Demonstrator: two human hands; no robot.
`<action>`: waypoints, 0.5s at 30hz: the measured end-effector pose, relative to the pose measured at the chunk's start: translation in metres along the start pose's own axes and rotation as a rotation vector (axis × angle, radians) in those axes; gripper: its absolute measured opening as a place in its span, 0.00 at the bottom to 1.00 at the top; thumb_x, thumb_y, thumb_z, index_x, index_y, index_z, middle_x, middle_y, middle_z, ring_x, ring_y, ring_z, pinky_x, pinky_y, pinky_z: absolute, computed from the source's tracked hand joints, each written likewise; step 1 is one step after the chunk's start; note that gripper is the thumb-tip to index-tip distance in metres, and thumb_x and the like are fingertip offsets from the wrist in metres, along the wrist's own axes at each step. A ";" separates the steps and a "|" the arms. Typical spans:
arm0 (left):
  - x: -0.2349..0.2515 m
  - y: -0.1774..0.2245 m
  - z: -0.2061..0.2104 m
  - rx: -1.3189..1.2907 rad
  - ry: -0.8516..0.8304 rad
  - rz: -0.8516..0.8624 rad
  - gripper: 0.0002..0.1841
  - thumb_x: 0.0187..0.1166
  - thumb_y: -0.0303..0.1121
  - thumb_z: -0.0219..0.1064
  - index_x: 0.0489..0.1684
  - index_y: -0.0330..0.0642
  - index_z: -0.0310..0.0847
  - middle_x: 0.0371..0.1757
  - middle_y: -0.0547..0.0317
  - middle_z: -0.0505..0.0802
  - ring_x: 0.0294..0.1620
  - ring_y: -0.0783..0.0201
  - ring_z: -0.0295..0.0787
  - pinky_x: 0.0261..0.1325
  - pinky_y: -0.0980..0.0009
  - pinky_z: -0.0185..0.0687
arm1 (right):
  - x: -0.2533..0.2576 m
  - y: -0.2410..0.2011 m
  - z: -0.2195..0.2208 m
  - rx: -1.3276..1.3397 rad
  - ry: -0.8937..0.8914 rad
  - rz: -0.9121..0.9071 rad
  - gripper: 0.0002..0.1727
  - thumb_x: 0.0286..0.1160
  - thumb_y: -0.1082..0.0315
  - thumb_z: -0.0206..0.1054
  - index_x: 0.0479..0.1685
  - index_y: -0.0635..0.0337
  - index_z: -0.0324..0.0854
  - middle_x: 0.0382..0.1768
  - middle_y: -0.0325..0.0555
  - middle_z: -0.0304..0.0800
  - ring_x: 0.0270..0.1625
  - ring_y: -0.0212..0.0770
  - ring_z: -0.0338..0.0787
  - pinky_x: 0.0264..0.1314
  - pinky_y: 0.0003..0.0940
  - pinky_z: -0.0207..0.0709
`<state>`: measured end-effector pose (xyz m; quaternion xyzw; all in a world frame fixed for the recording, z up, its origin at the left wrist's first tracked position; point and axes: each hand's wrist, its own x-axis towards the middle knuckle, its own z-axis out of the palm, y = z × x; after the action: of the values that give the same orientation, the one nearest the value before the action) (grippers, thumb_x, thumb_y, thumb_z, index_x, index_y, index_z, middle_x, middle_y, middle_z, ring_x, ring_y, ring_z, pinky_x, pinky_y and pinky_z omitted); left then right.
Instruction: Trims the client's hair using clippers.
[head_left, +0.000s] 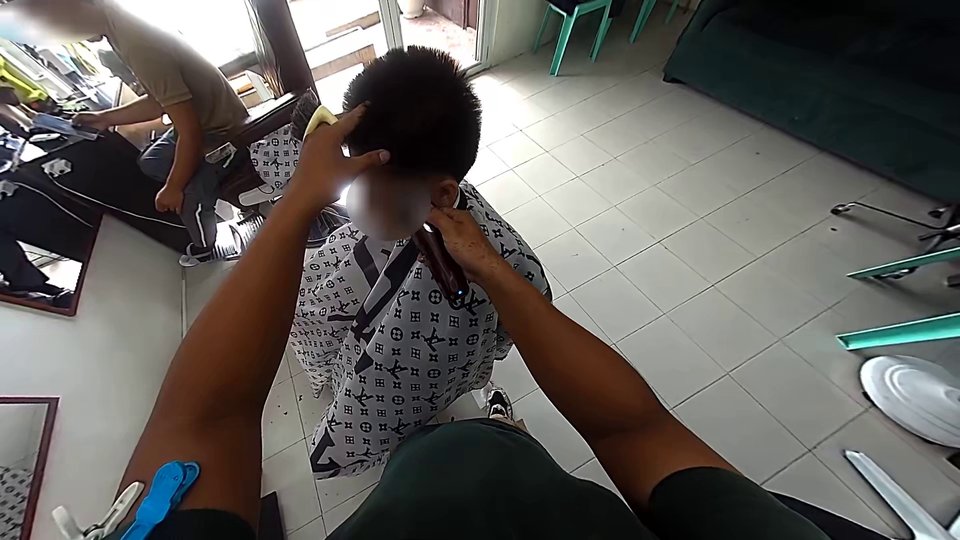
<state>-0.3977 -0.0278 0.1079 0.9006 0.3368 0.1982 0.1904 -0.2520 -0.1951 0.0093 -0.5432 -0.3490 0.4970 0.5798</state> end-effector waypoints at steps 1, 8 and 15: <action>0.000 0.000 0.000 -0.005 -0.001 0.001 0.39 0.78 0.49 0.74 0.89 0.49 0.66 0.84 0.46 0.78 0.87 0.51 0.68 0.89 0.48 0.55 | 0.000 -0.001 0.001 0.001 0.011 -0.012 0.26 0.94 0.50 0.50 0.48 0.68 0.78 0.32 0.52 0.86 0.29 0.43 0.91 0.36 0.39 0.89; 0.000 0.000 0.001 0.005 0.003 -0.006 0.39 0.78 0.50 0.74 0.89 0.49 0.66 0.83 0.45 0.78 0.86 0.50 0.69 0.89 0.48 0.56 | 0.000 0.003 -0.003 -0.006 -0.007 0.016 0.26 0.94 0.49 0.51 0.50 0.68 0.78 0.33 0.53 0.87 0.30 0.45 0.91 0.37 0.41 0.90; 0.000 0.000 0.001 -0.001 0.003 -0.003 0.39 0.78 0.49 0.74 0.89 0.48 0.66 0.83 0.46 0.78 0.87 0.50 0.69 0.89 0.48 0.55 | -0.002 -0.002 -0.002 0.004 0.023 -0.077 0.25 0.94 0.51 0.49 0.52 0.69 0.77 0.34 0.52 0.88 0.31 0.43 0.92 0.38 0.39 0.90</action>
<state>-0.3973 -0.0279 0.1069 0.8997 0.3383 0.1995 0.1906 -0.2507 -0.1975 0.0108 -0.5341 -0.3620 0.4688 0.6033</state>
